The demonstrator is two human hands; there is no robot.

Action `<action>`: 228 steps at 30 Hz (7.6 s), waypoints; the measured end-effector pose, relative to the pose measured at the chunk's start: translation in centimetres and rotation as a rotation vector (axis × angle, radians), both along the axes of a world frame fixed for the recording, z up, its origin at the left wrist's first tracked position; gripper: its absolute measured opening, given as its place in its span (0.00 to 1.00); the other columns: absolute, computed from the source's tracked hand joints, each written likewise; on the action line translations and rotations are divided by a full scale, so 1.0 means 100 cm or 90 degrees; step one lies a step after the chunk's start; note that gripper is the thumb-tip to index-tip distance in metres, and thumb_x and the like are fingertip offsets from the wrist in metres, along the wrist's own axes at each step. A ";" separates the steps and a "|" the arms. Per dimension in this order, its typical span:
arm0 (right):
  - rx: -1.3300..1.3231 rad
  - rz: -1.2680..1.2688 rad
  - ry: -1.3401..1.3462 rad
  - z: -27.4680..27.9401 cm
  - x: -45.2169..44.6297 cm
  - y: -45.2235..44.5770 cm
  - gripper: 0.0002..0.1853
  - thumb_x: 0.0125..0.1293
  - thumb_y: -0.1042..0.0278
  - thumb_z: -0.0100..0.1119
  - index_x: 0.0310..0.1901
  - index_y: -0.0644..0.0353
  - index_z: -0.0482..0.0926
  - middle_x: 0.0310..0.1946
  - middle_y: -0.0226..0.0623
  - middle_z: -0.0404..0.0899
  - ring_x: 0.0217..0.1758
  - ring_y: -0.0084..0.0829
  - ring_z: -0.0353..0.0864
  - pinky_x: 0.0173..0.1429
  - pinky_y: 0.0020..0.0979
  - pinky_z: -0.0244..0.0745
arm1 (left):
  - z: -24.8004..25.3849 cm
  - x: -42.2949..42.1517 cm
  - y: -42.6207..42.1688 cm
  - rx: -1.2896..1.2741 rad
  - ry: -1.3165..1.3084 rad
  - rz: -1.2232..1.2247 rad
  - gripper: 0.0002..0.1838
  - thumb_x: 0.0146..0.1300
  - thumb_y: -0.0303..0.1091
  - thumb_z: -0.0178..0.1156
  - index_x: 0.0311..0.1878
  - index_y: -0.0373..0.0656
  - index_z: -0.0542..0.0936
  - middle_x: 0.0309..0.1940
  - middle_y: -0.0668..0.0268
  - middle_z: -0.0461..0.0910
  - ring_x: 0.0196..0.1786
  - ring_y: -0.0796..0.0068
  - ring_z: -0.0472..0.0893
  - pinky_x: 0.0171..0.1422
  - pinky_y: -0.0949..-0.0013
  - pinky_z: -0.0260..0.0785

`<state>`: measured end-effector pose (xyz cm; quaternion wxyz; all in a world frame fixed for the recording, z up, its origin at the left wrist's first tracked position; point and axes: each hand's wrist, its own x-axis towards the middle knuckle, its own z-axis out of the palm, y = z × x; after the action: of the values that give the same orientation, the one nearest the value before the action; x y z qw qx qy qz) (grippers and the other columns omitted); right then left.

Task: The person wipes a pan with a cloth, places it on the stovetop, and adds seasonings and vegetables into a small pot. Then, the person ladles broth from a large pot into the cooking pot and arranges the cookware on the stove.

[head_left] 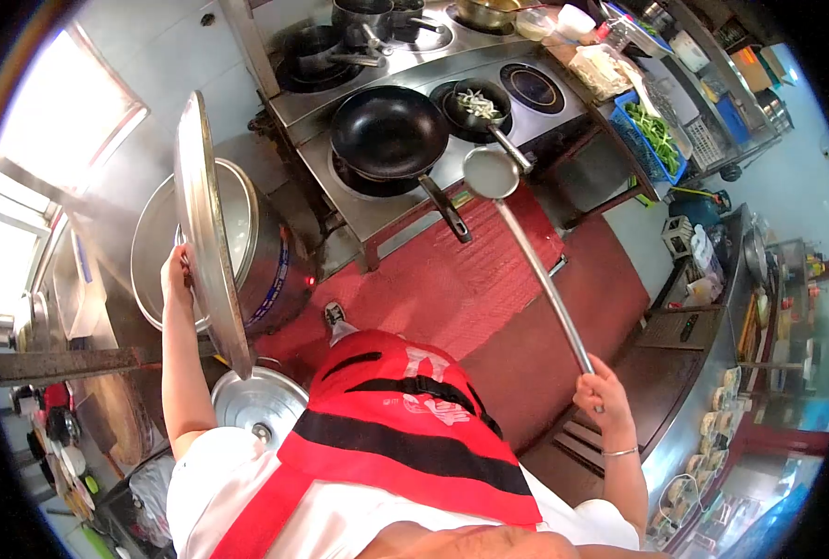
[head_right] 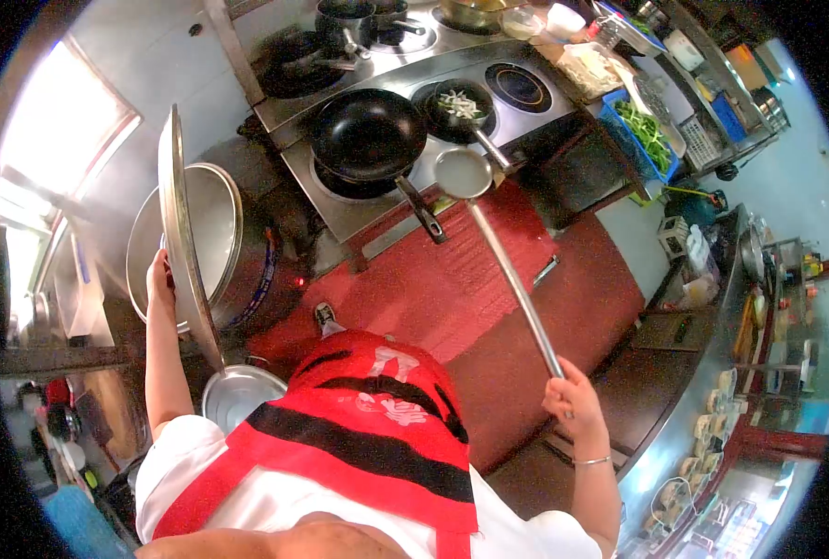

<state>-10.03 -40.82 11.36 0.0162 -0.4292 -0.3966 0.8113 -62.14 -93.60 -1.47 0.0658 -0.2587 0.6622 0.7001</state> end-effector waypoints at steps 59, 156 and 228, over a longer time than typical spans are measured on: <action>0.330 0.028 -0.396 -0.192 -0.052 0.073 0.10 0.60 0.74 0.59 0.43 0.54 0.73 0.15 0.23 0.64 0.10 0.17 0.59 0.11 0.21 0.52 | 0.041 -0.031 -0.051 -0.046 -0.001 0.041 0.08 0.58 0.40 0.59 0.25 0.51 0.78 0.18 0.80 0.71 0.17 0.88 0.65 0.22 0.79 0.55; -0.234 -0.061 -0.122 -0.104 0.144 0.021 0.24 0.60 0.82 0.53 0.58 0.51 0.70 0.17 0.30 0.64 0.16 0.19 0.57 0.22 0.20 0.56 | 0.011 0.038 -0.015 -0.042 -0.062 -0.006 0.08 0.57 0.39 0.59 0.24 0.50 0.79 0.15 0.80 0.64 0.16 0.87 0.61 0.21 0.78 0.50; -0.046 -0.224 0.317 -0.110 -0.333 0.060 0.11 0.73 0.68 0.43 0.52 0.59 0.71 0.20 0.23 0.61 0.15 0.11 0.56 0.27 0.20 0.55 | -0.208 -0.215 -0.143 -0.447 -0.249 0.029 0.17 0.56 0.44 0.63 0.37 0.37 0.82 0.31 0.61 0.83 0.31 0.68 0.81 0.37 0.63 0.72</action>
<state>-43.33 -34.83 0.36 0.2383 -0.2796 -0.2710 0.8897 -83.67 -107.90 -22.30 0.0829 -0.4088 0.8301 0.3701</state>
